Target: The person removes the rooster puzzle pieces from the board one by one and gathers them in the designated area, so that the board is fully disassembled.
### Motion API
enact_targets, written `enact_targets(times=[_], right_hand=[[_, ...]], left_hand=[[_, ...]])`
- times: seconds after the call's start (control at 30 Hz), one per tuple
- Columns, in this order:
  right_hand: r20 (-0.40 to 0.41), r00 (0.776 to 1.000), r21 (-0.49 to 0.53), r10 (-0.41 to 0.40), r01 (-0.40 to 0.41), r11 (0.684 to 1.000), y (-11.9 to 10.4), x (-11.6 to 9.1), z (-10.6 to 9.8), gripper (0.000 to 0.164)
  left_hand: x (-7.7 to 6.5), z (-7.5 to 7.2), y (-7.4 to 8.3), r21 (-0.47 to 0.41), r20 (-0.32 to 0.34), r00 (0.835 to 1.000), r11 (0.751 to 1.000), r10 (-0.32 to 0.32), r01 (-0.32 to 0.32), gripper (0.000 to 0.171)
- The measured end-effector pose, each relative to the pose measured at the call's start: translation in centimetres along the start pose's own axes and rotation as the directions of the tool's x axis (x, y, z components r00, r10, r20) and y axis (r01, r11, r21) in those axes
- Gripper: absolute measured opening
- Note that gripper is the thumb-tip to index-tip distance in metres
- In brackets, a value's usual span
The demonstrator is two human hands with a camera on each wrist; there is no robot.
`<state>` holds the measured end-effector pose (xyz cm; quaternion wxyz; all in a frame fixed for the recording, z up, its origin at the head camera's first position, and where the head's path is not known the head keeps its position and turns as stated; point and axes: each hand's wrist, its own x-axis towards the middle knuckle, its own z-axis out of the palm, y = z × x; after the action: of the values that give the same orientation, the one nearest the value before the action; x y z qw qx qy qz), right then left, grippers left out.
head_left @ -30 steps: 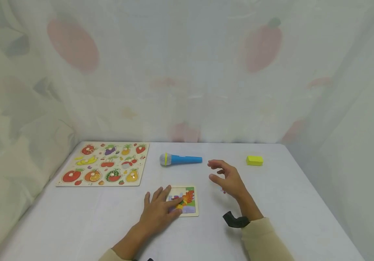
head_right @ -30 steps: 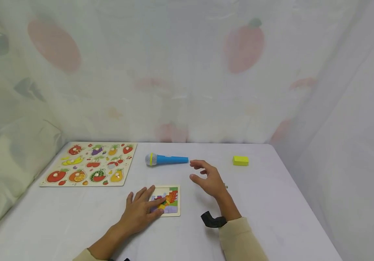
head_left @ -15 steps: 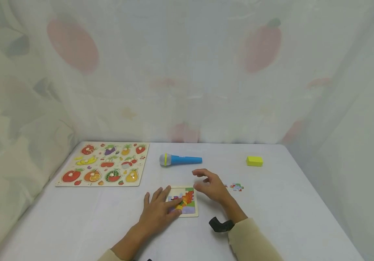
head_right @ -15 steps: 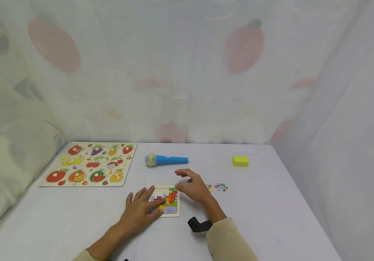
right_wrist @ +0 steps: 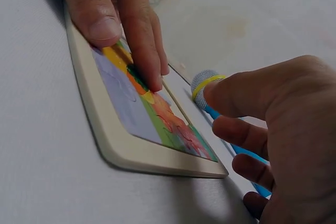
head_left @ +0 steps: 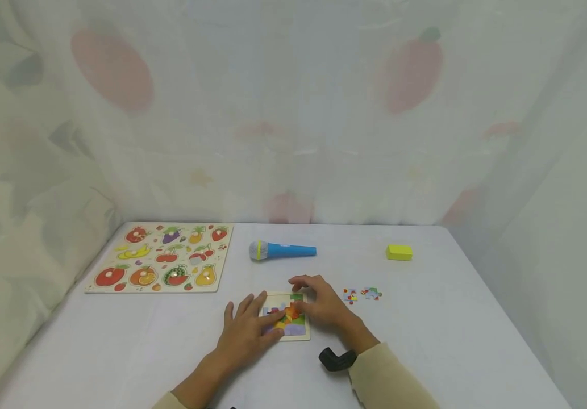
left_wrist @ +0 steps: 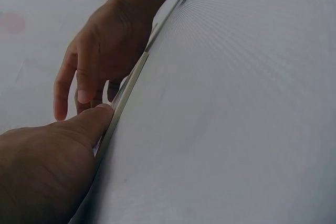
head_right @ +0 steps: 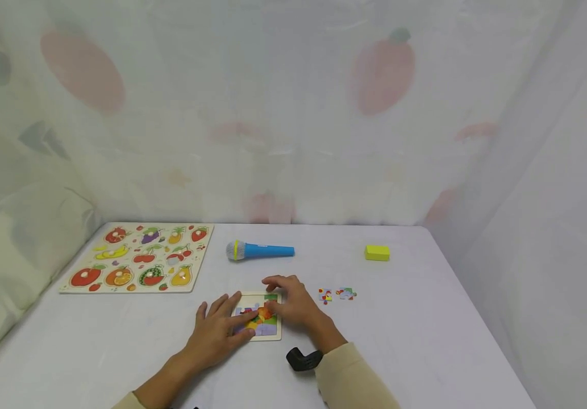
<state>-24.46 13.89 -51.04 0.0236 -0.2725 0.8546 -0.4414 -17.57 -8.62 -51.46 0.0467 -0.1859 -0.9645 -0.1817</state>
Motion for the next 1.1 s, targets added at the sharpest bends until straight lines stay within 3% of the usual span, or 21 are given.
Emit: enact_targets(times=[0.23,0.7,0.93,1.1], right_hand=[[-0.001,1.000,-0.106,-0.011,0.011,0.994,0.1,0.0,0.1,0.046],[-0.016,0.999,-0.202,-0.050,0.046,0.978,-0.5,-0.4,0.2,0.047],[-0.020,0.998,-0.280,-0.051,0.044,0.959,-1.0,-0.3,0.3,0.047],[-0.026,0.998,-0.374,-0.050,0.037,0.927,-1.5,-0.2,0.4,0.047]], left_hand=[[-0.1,0.2,-0.2,-0.002,-0.022,1.000,1.000,0.012,-0.012,0.042],[-0.1,0.3,-0.2,0.011,-0.012,1.000,1.000,0.002,-0.002,0.042],[-0.1,0.2,-0.1,0.015,-0.013,1.000,1.000,0.006,-0.006,0.041],[-0.1,0.2,0.0,0.019,-0.018,1.000,1.000,0.007,-0.007,0.041]])
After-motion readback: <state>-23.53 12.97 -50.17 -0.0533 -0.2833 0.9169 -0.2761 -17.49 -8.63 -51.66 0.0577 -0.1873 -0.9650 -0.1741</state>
